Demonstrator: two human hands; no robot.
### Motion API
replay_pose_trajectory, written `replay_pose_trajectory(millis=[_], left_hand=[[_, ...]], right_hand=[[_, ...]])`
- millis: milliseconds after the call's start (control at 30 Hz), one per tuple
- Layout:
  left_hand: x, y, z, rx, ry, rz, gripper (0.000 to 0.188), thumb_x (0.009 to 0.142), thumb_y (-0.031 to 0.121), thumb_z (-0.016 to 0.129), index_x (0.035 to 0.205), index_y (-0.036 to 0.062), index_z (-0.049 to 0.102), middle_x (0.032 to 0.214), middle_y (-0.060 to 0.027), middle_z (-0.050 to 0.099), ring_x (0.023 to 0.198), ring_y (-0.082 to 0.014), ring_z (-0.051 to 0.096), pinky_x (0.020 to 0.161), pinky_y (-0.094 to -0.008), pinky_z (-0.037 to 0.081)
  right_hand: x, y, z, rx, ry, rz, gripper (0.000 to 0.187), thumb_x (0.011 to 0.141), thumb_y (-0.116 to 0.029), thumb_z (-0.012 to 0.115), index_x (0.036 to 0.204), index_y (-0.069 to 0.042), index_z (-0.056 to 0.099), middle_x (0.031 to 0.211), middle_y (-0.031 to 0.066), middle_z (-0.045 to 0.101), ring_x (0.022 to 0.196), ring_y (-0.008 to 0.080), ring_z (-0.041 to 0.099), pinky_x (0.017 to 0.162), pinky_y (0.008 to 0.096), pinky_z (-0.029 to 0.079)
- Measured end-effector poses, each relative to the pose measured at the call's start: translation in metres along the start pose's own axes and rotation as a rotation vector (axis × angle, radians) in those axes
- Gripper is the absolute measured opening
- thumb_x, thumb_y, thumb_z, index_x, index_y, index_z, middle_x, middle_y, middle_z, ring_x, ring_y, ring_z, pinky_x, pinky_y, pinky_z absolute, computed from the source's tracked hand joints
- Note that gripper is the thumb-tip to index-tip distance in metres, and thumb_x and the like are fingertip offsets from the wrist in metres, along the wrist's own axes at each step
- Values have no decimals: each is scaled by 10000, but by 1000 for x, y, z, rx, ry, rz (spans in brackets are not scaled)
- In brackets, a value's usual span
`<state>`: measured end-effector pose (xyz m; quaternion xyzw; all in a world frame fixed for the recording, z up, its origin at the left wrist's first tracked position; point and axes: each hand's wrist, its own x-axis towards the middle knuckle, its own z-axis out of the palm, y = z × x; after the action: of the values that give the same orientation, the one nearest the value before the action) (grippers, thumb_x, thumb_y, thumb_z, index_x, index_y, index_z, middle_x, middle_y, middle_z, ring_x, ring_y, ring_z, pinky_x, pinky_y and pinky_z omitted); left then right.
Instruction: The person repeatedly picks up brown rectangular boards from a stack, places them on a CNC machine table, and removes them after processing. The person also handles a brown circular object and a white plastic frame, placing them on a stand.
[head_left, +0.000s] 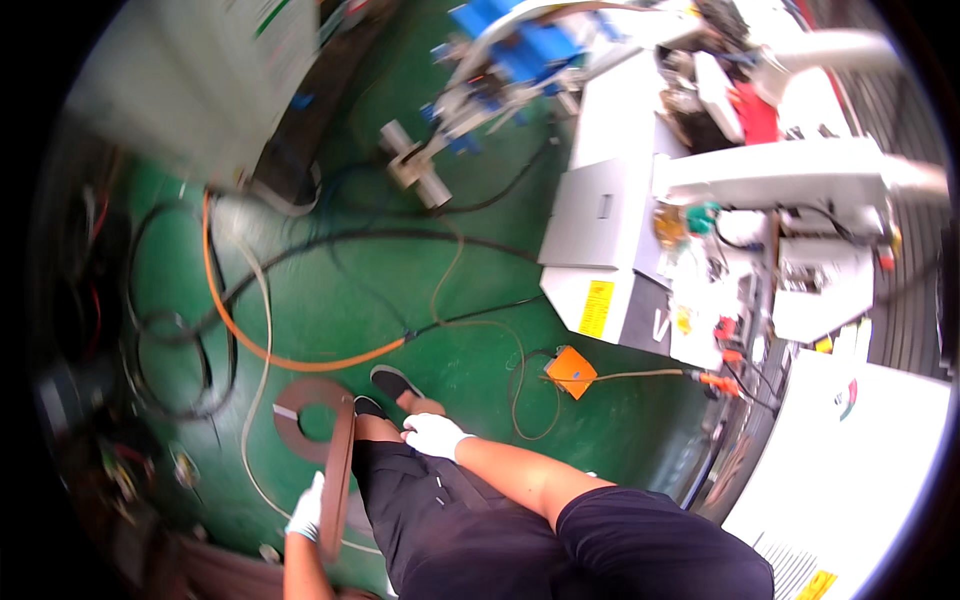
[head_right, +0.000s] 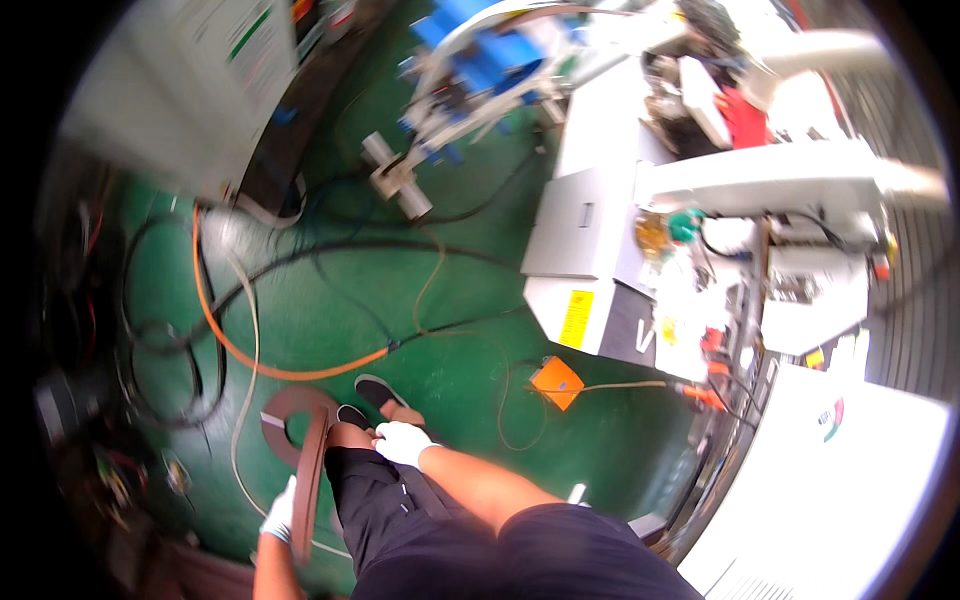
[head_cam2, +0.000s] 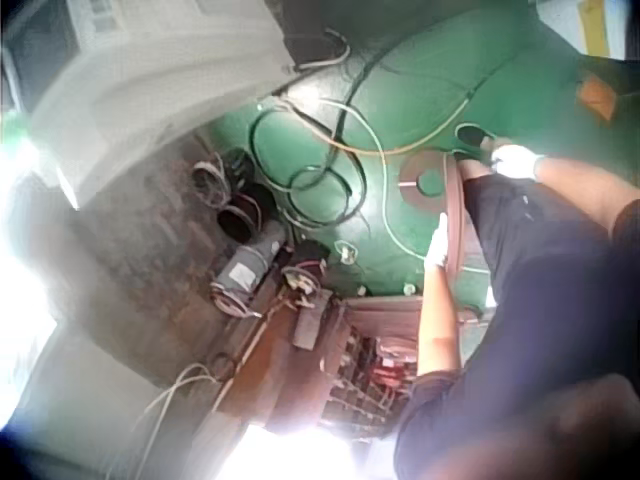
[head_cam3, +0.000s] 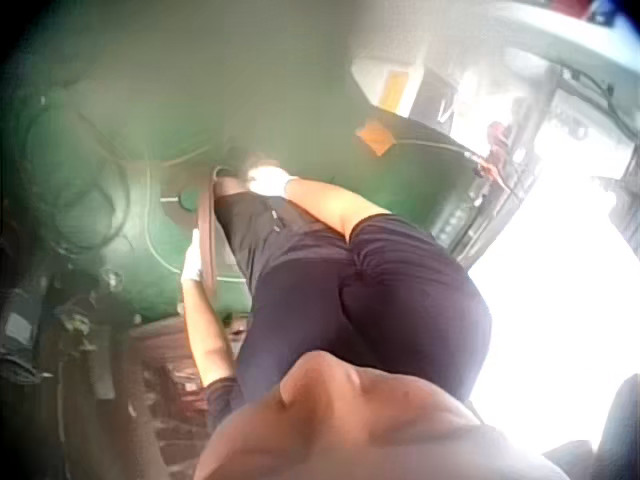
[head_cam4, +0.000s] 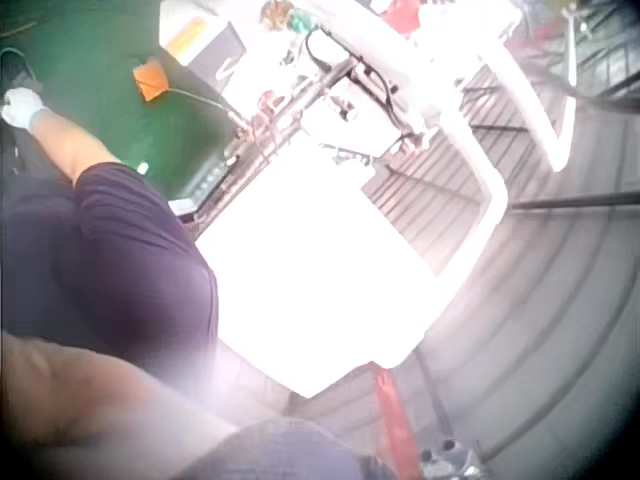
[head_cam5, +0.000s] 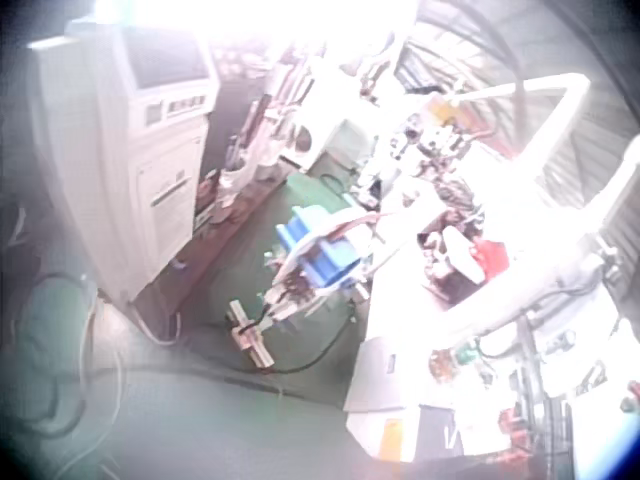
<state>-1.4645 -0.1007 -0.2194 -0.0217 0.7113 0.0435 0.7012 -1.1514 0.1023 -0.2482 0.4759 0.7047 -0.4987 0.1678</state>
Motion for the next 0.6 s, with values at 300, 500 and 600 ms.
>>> replay_pose_trajectory(millis=[300, 500, 600], left_hand=[[86, 60, -77, 543, -32, 698, 424, 1072, 373, 423, 1340, 56, 511, 1123, -121, 687, 1064, -326, 668, 938, -410, 522], [90, 226, -86, -508, -351, 46, 689, 1035, 666, 328, 1335, 110, 602, 1087, -129, 707, 943, -341, 690, 838, -438, 570], [45, 324, -57, -238, 6, -8, 692, 1028, 674, 359, 1371, 121, 595, 1185, -101, 699, 1028, -308, 679, 887, -438, 560]], right_hand=[[-40, 70, -177, 376, 417, 527, 362, 940, -300, 530, 1144, -71, 722, 1175, 175, 719, 1122, 325, 677, 985, 400, 511], [-43, 82, -207, 462, 640, 525, 260, 979, -244, 607, 1119, -51, 710, 1111, 142, 734, 1068, 287, 696, 936, 394, 533], [-50, 58, -215, 708, 663, 413, 291, 971, -250, 633, 1157, -33, 690, 1097, 146, 739, 1044, 288, 707, 908, 382, 541]])
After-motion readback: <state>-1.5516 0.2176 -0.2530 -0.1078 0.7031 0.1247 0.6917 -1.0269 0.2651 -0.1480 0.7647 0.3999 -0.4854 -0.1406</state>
